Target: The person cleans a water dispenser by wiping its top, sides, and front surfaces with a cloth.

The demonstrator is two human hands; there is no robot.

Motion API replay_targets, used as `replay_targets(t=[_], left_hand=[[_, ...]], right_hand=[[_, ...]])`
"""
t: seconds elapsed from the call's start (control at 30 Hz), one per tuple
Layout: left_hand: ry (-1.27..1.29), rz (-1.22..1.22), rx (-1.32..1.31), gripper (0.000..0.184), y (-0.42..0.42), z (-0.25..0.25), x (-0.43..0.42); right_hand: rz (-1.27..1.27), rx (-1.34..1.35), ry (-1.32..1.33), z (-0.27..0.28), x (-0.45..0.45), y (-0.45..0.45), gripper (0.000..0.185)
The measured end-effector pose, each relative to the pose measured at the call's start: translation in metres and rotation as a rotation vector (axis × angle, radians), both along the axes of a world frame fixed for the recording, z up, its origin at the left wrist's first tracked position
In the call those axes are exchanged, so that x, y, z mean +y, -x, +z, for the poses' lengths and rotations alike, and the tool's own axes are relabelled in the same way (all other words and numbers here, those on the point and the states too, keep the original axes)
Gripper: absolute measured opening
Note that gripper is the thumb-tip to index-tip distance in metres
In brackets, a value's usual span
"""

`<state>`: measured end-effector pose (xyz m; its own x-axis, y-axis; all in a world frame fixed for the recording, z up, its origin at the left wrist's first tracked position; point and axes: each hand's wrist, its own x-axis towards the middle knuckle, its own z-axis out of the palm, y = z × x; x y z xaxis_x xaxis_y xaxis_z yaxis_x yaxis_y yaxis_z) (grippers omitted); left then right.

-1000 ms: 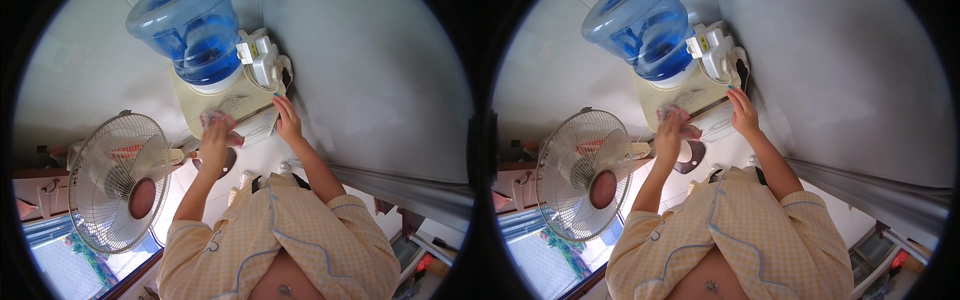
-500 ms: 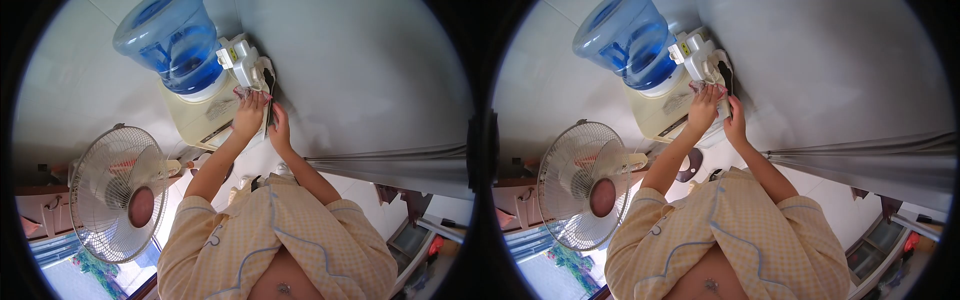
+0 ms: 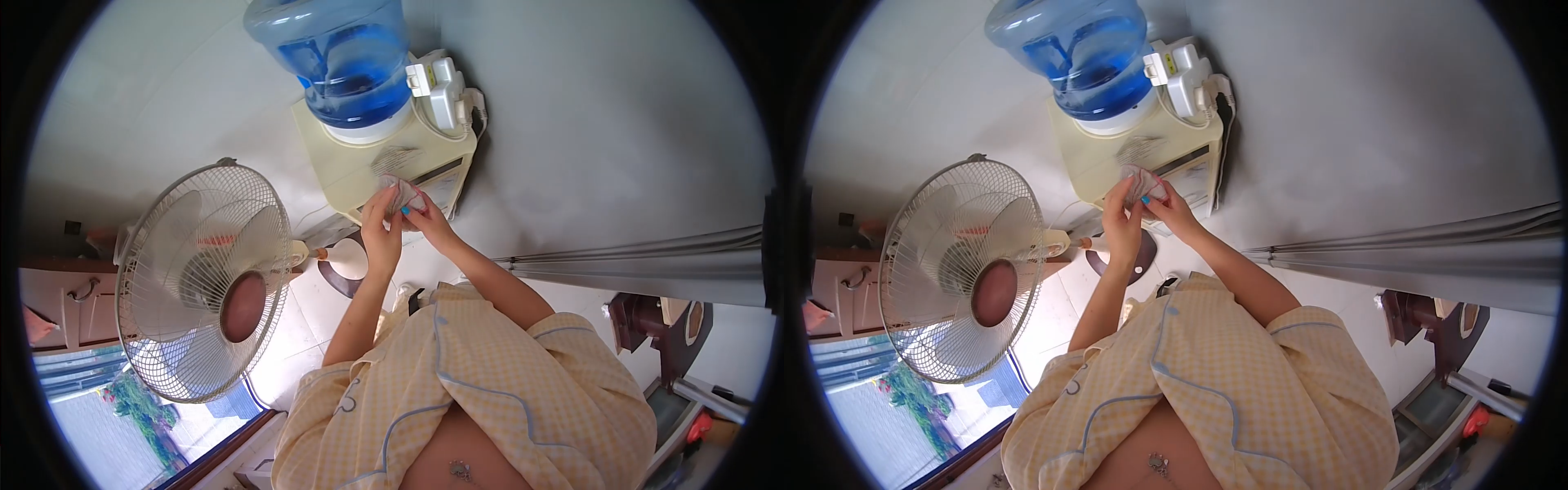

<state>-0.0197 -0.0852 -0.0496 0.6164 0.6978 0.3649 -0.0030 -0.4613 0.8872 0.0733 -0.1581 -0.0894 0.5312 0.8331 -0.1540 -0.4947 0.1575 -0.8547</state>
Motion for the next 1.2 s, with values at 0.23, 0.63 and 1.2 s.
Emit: replay_targets(t=[0.23, 0.63, 1.2], left_hand=[[0.665, 0.137, -0.18, 0.047, 0.044, -0.005, -0.001], [-0.199, -0.043, -0.149, 0.015, 0.076, -0.01, -0.013], [-0.713, 0.139, 0.387, 0.035, 0.126, -0.031, -0.092]], right_hand=[[0.021, -0.219, 0.005, 0.009, -0.015, 0.018, 0.026], [-0.03, -0.711, 0.168, 0.01, -0.063, 0.019, 0.046], [-0.16, -1.381, -0.2, 0.046, -0.143, 0.037, 0.034]])
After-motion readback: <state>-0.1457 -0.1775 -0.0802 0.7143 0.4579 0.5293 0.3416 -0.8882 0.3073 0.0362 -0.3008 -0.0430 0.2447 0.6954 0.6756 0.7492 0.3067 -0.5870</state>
